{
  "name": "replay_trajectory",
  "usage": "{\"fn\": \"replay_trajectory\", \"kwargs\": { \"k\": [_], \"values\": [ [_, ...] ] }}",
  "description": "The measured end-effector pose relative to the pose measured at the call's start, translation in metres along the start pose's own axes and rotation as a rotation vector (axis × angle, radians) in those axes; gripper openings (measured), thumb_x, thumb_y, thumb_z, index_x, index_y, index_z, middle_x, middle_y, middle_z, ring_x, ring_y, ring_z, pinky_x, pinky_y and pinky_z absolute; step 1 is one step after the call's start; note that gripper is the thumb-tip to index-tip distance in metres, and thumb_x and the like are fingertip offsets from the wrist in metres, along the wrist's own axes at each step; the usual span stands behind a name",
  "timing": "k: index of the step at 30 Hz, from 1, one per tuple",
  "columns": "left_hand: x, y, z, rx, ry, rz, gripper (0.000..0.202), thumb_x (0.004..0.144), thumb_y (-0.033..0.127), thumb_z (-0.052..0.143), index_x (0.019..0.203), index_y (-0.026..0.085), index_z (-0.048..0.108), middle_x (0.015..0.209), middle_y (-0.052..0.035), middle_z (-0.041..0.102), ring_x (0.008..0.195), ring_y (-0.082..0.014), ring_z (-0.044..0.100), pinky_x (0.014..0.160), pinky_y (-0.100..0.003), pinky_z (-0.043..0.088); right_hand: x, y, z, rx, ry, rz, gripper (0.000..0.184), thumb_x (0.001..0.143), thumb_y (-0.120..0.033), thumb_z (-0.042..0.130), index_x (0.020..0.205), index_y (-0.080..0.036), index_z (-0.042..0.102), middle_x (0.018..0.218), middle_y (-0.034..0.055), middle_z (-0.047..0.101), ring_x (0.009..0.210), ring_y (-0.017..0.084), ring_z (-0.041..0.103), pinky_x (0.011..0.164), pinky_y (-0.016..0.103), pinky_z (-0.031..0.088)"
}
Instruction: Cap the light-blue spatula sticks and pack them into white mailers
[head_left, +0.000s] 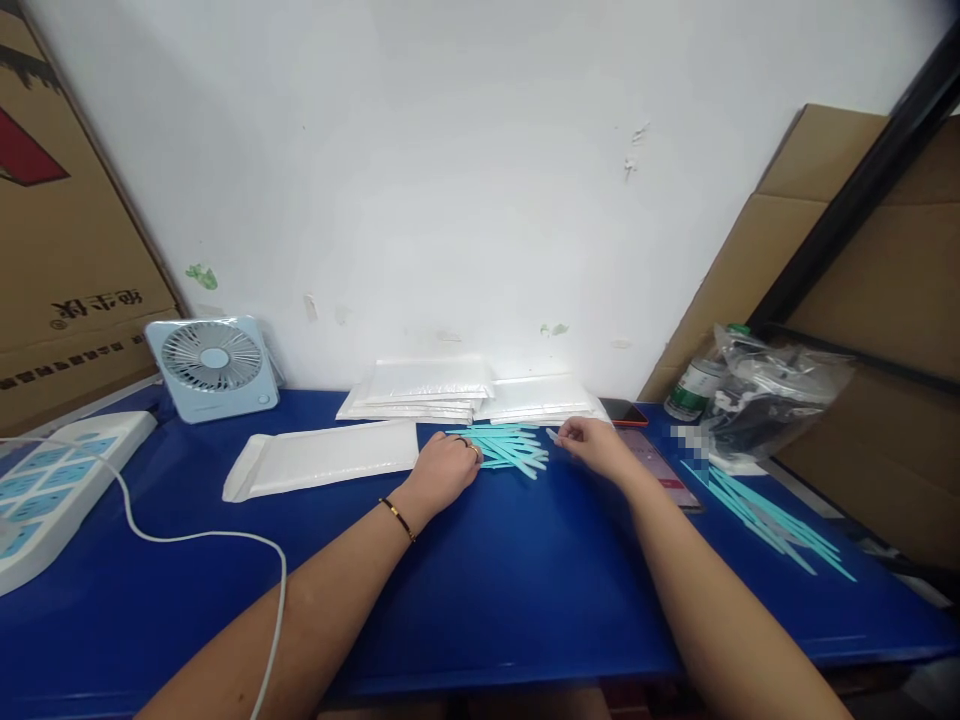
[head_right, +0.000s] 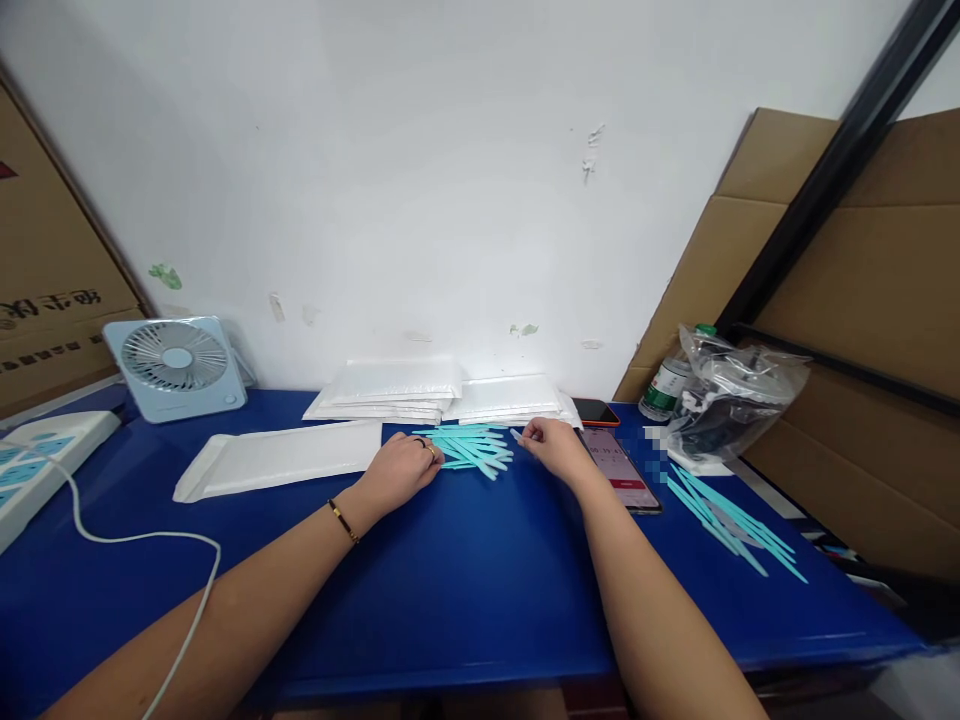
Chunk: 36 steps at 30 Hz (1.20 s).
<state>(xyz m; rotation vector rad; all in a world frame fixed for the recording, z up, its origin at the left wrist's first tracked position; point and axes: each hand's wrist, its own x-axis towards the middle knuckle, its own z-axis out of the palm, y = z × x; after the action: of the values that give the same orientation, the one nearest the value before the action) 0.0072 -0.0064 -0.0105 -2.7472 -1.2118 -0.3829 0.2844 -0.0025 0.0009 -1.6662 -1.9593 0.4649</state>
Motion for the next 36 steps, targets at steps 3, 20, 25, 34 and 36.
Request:
{"fn": "replay_trajectory", "kwargs": {
  "k": [3, 20, 25, 34, 36],
  "values": [
    [0.0, -0.002, -0.001, -0.007, -0.001, -0.005, 0.023, 0.088, 0.021, 0.042, 0.078, 0.018, 0.062, 0.076, -0.0048, 0.065, 0.077, -0.0185, 0.059, 0.067, -0.031, 0.032, -0.009, -0.018, -0.004, 0.149, -0.104, -0.133, 0.018, 0.077, -0.034, 0.056, 0.079, -0.017, 0.062, 0.062, -0.0006, 0.058, 0.057, 0.013, 0.052, 0.053, 0.023, 0.038],
    [-0.004, -0.019, 0.004, -0.575, -0.011, -0.209, 0.021, 0.079, 0.018, 0.046, 0.093, 0.019, 0.062, 0.081, -0.0025, 0.066, 0.076, -0.0161, 0.06, 0.066, -0.025, 0.044, -0.017, -0.041, 0.008, 0.09, -0.189, -0.239, 0.014, 0.077, -0.029, 0.055, 0.078, -0.018, 0.064, 0.064, -0.0003, 0.058, 0.057, 0.012, 0.049, 0.053, 0.023, 0.036],
    [-0.003, -0.023, 0.006, -0.776, 0.01, -0.283, 0.02, 0.077, 0.025, 0.051, 0.094, 0.018, 0.061, 0.084, -0.0031, 0.064, 0.077, -0.0158, 0.059, 0.069, -0.026, 0.045, -0.015, -0.039, 0.009, 0.117, -0.19, -0.213, 0.018, 0.078, -0.032, 0.056, 0.079, -0.017, 0.066, 0.062, -0.0003, 0.057, 0.056, 0.012, 0.048, 0.052, 0.022, 0.034],
    [-0.018, -0.034, -0.032, -0.798, -0.4, -0.362, 0.051, 0.064, 0.029, 0.065, 0.112, 0.019, 0.051, 0.074, 0.0002, 0.067, 0.067, -0.0181, 0.06, 0.058, -0.025, 0.04, -0.015, -0.038, 0.01, 0.136, -0.176, -0.211, 0.019, 0.078, -0.035, 0.059, 0.079, -0.018, 0.067, 0.067, 0.0011, 0.06, 0.058, 0.012, 0.05, 0.053, 0.023, 0.036],
    [-0.022, -0.04, -0.043, -0.798, -0.523, -0.369, 0.055, 0.059, 0.027, 0.069, 0.111, 0.02, 0.053, 0.077, -0.0001, 0.069, 0.072, -0.0194, 0.062, 0.062, -0.026, 0.041, -0.016, -0.041, 0.009, 0.247, -0.242, -0.184, 0.022, 0.077, -0.038, 0.06, 0.078, -0.017, 0.066, 0.064, 0.0008, 0.06, 0.056, 0.012, 0.05, 0.052, 0.023, 0.037]
  ]
}}
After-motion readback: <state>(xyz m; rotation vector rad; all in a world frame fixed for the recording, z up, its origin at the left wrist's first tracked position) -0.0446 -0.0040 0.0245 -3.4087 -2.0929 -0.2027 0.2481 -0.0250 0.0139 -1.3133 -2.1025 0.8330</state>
